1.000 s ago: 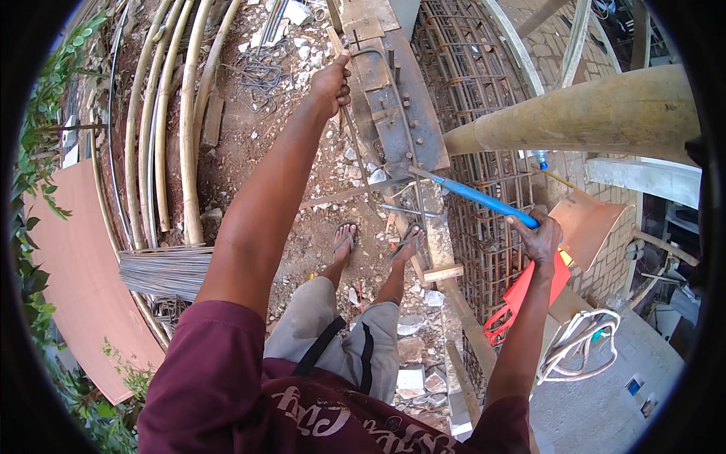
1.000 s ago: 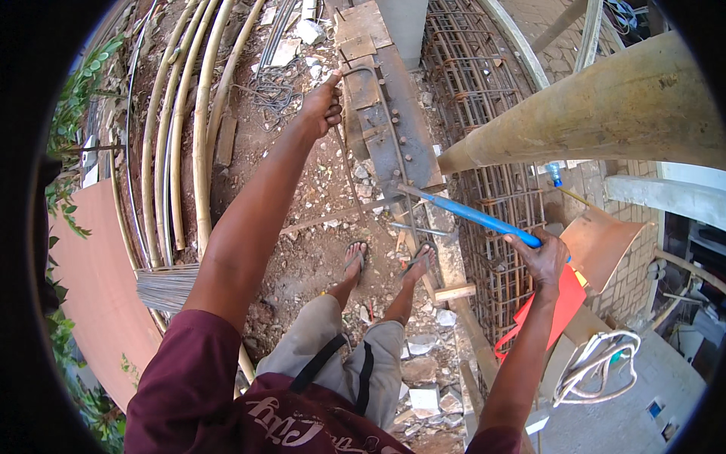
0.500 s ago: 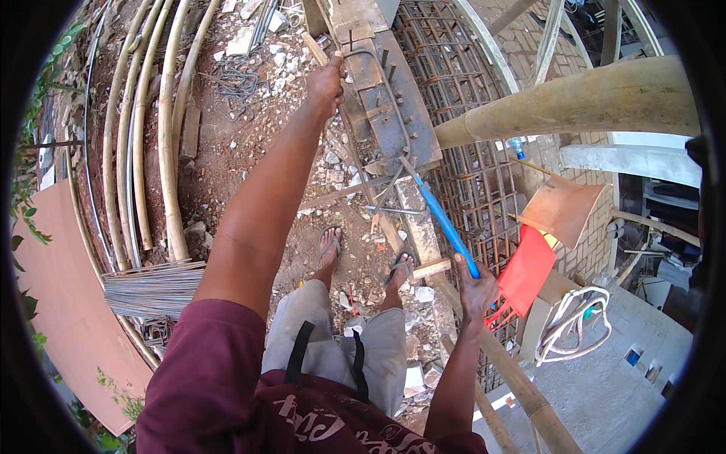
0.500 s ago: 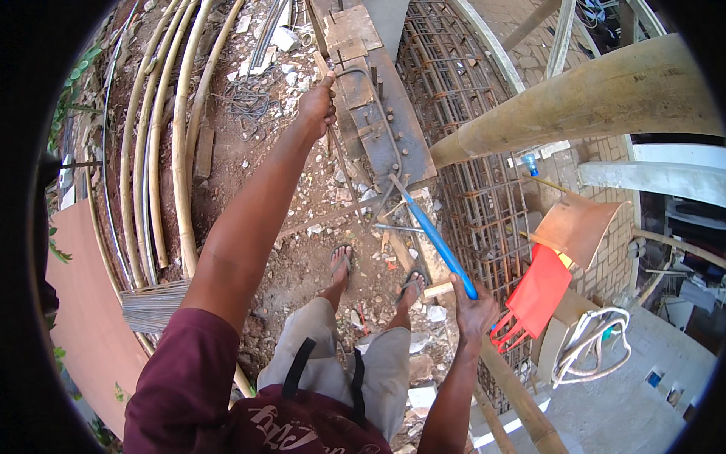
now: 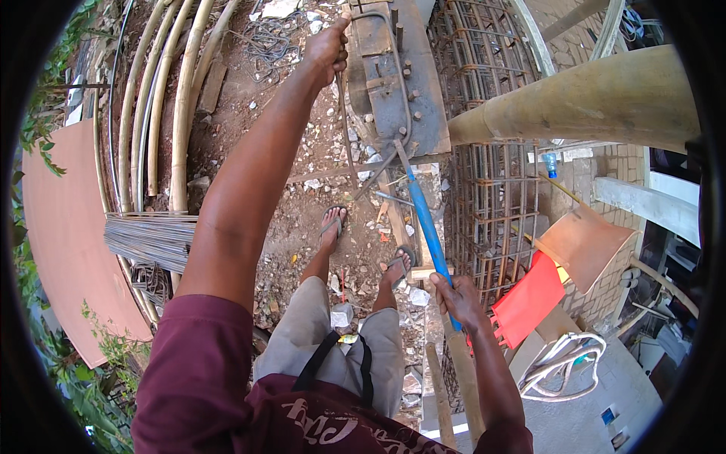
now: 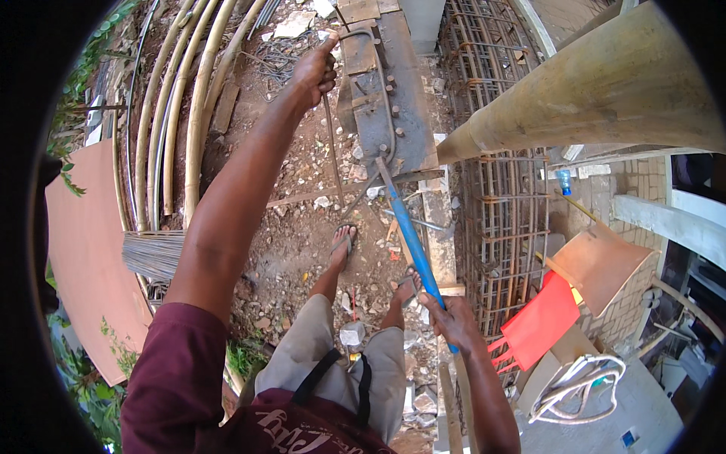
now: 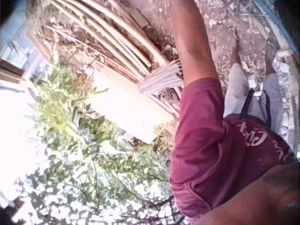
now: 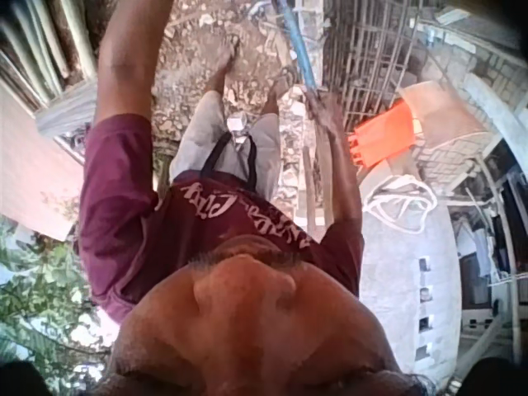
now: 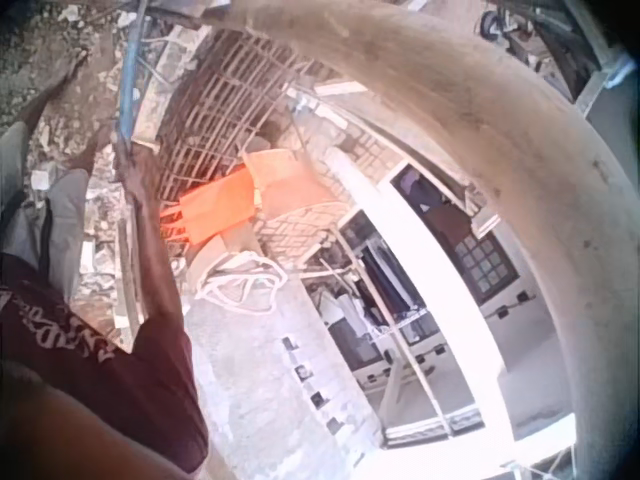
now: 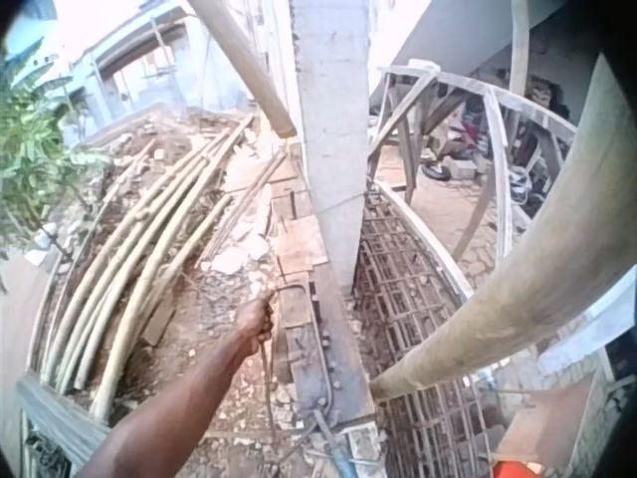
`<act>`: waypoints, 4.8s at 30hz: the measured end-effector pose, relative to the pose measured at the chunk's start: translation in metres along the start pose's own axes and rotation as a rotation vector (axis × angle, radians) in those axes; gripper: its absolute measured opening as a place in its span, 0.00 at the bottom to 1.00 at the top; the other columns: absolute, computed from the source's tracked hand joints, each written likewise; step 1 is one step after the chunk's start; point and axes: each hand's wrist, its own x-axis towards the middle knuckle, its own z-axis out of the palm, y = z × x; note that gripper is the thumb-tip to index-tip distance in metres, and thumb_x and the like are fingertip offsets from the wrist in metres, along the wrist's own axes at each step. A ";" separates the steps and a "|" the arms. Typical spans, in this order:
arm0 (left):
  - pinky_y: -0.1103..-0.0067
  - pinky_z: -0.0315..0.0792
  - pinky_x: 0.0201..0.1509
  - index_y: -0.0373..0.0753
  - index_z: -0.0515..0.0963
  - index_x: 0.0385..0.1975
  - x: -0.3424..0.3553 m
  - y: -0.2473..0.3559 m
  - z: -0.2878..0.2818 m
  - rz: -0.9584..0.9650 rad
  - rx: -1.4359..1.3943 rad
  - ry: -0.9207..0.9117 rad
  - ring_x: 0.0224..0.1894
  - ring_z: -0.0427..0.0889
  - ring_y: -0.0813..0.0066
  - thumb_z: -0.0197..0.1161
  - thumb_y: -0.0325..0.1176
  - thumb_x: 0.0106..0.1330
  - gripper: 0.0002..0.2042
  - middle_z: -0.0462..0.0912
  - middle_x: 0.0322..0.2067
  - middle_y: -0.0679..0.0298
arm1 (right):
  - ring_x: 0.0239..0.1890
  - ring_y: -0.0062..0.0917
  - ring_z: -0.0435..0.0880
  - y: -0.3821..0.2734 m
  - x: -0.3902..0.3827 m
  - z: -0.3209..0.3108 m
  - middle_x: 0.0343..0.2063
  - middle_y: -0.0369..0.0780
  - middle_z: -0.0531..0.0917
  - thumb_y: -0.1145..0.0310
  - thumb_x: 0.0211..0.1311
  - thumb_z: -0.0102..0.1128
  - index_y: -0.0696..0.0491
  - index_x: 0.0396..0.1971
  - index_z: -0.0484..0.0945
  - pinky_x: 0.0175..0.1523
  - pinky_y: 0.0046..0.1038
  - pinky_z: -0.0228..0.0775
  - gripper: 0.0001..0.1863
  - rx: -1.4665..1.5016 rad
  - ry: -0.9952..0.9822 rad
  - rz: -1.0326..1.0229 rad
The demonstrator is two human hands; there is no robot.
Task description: The person repeatedly bends thin metal rods using a manual bending jig and a blue-handled lever. They insert each rod into the jig, apply force with the lever to bend it, then remove the bent piece and repeat the process with new rods.
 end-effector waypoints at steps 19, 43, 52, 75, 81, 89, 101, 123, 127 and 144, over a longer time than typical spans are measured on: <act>0.86 0.43 0.12 0.45 0.67 0.27 0.020 -0.016 -0.013 0.121 0.011 -0.138 0.13 0.51 0.89 0.65 0.53 0.78 0.23 0.55 0.16 0.78 | 0.18 0.11 0.61 -0.035 0.081 0.266 0.12 0.27 0.65 0.66 0.72 0.72 0.52 0.13 0.65 0.25 0.26 0.53 0.29 0.903 0.032 -0.246; 0.82 0.57 0.16 0.40 0.73 0.34 0.012 -0.001 -0.010 -0.034 0.088 -0.046 0.15 0.56 0.85 0.66 0.49 0.78 0.19 0.63 0.19 0.75 | 0.13 0.12 0.70 -0.040 0.087 0.283 0.10 0.29 0.70 0.58 0.74 0.70 0.50 0.13 0.71 0.20 0.26 0.57 0.28 0.842 0.259 -0.319; 0.75 0.81 0.37 0.37 0.79 0.39 -0.036 0.102 -0.010 -0.201 0.120 -0.366 0.16 0.53 0.88 0.49 0.43 0.87 0.18 0.52 0.18 0.81 | 0.18 0.17 0.71 -0.008 -0.031 0.153 0.14 0.32 0.77 0.59 0.69 0.74 0.58 0.19 0.81 0.25 0.30 0.64 0.22 0.280 0.380 -0.260; 0.75 0.67 0.31 0.51 0.61 0.14 -0.147 -0.090 -0.109 -0.187 -1.287 0.132 0.11 0.49 0.78 0.64 0.52 0.79 0.29 0.52 0.10 0.72 | 0.13 0.15 0.72 -0.068 -0.114 0.170 0.13 0.33 0.75 0.63 0.69 0.73 0.55 0.24 0.81 0.20 0.24 0.63 0.16 0.469 0.562 0.140; 0.74 0.70 0.32 0.50 0.62 0.17 -0.132 -0.093 -0.100 -0.162 -1.269 0.303 0.11 0.49 0.77 0.62 0.52 0.80 0.27 0.51 0.11 0.73 | 0.23 0.19 0.71 -0.059 -0.112 0.091 0.17 0.33 0.77 0.54 0.71 0.74 0.58 0.28 0.84 0.31 0.31 0.67 0.21 0.126 0.531 0.118; 0.73 0.70 0.35 0.49 0.64 0.21 -0.126 -0.099 -0.103 -0.120 -1.069 0.304 0.12 0.48 0.78 0.62 0.52 0.81 0.25 0.52 0.12 0.73 | 0.21 0.28 0.75 -0.080 -0.074 -0.078 0.15 0.39 0.76 0.34 0.67 0.68 0.55 0.30 0.88 0.32 0.40 0.68 0.33 -0.419 0.492 -0.041; 0.78 0.61 0.21 0.51 0.67 0.23 -0.103 -0.082 -0.131 -0.182 -0.416 0.244 0.14 0.53 0.84 0.69 0.55 0.75 0.23 0.57 0.14 0.78 | 0.23 0.39 0.84 -0.129 -0.011 -0.195 0.16 0.44 0.81 0.30 0.63 0.68 0.52 0.34 0.91 0.36 0.43 0.74 0.34 -0.784 0.285 -0.218; 0.79 0.46 0.16 0.45 0.78 0.29 -0.068 -0.058 -0.135 -0.085 0.068 0.070 0.12 0.52 0.86 0.84 0.47 0.62 0.19 0.59 0.14 0.81 | 0.16 0.32 0.69 -0.039 -0.007 0.104 0.12 0.42 0.74 0.34 0.59 0.76 0.55 0.18 0.78 0.27 0.40 0.64 0.36 0.017 0.963 0.025; 0.79 0.47 0.16 0.46 0.75 0.28 -0.073 -0.059 -0.130 -0.061 0.099 0.167 0.12 0.53 0.85 0.85 0.48 0.61 0.21 0.61 0.14 0.80 | 0.16 0.36 0.74 -0.014 -0.023 0.091 0.12 0.45 0.75 0.34 0.65 0.70 0.56 0.22 0.82 0.29 0.43 0.68 0.35 -0.250 0.971 -0.015; 0.81 0.45 0.15 0.53 0.66 0.27 -0.074 -0.073 -0.127 -0.007 0.110 0.172 0.13 0.51 0.89 0.80 0.49 0.66 0.23 0.56 0.17 0.83 | 0.23 0.12 0.68 0.005 0.005 0.050 0.17 0.31 0.74 0.57 0.71 0.75 0.57 0.29 0.84 0.29 0.26 0.63 0.19 0.117 0.050 -0.252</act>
